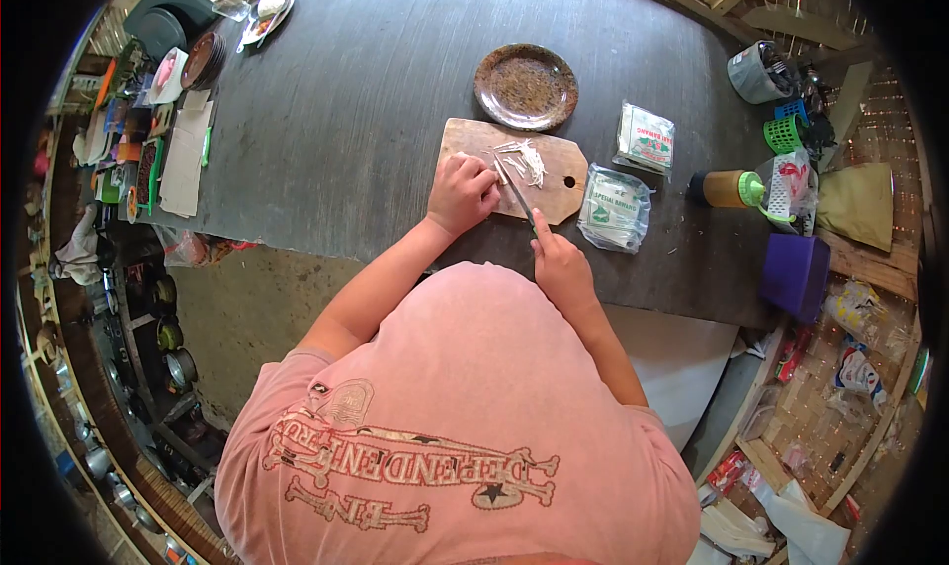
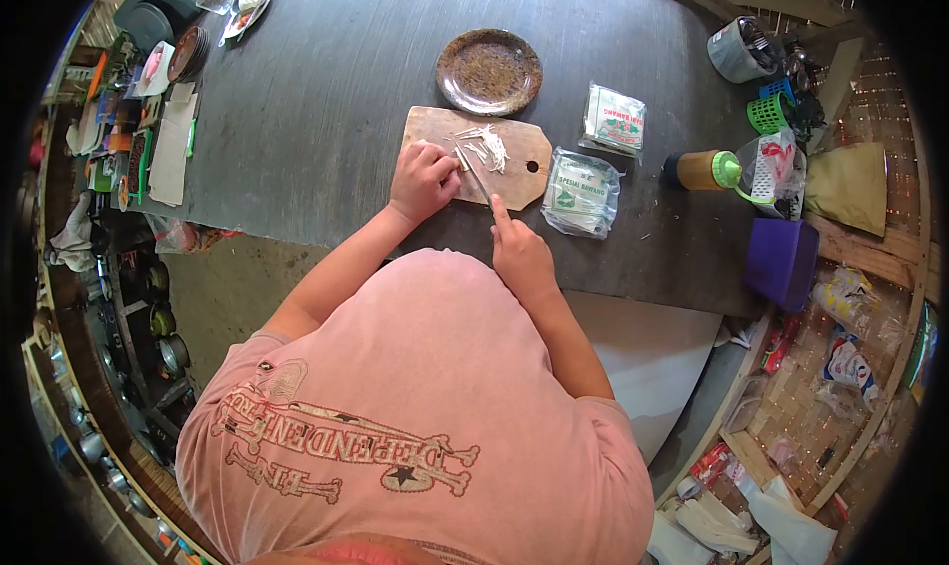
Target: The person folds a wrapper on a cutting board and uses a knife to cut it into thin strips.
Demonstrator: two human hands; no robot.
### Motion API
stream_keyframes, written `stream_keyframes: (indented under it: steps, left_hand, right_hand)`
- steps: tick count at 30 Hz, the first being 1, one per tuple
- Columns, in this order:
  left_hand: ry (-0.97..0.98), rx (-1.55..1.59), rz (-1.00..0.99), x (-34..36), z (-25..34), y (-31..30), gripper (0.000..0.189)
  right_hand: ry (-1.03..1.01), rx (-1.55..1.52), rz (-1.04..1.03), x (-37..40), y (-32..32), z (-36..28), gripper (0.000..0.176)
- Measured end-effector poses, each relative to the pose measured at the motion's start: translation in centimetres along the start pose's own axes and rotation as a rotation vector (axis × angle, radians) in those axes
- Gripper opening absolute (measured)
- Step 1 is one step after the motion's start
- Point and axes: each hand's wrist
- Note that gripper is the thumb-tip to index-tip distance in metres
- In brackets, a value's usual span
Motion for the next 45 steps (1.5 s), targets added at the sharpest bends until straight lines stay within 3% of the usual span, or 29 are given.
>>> stream_keyframes:
  steps: [5, 10, 16, 23, 31, 37, 45]
  left_hand:
    - [0.0, 0.017, 0.011, -0.1, 0.1, -0.1, 0.011]
    - [0.003, 0.018, 0.016, -0.2, -0.2, 0.1, 0.011]
    - [0.008, 0.029, 0.036, -0.1, 0.1, 0.1, 0.01]
    - [0.014, 0.01, 0.024, -0.1, 0.0, 0.1, 0.01]
    - [0.0, 0.024, 0.015, -0.1, 0.0, 0.0, 0.01]
    - [-0.003, 0.028, 0.03, -0.2, 0.1, -0.1, 0.011]
    - [-0.015, 0.036, 0.017, 0.0, -0.1, 0.2, 0.011]
  right_hand:
    - [-0.024, 0.039, 0.005, -0.2, 0.3, 0.2, 0.062]
    - [0.057, 0.208, -0.18, -1.2, -1.3, -1.6, 0.068]
    - [0.154, 0.196, -0.291, -2.2, -3.5, -3.2, 0.072]
    - [0.097, 0.188, -0.212, -2.9, -3.2, -2.8, 0.07]
    - [0.192, 0.053, -0.052, -0.2, -3.2, -1.0, 0.062]
    - [0.096, 0.05, -0.019, 0.9, -1.9, -0.6, 0.062]
    - [0.128, 0.115, -0.117, 1.4, -2.5, -1.6, 0.062]
Point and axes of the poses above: each hand's wrist, its own x-axis away from the middle knuckle, its own y-axis out of the palm, z = x × y, and after that the axes turned 14 degrees about -y, right-handed
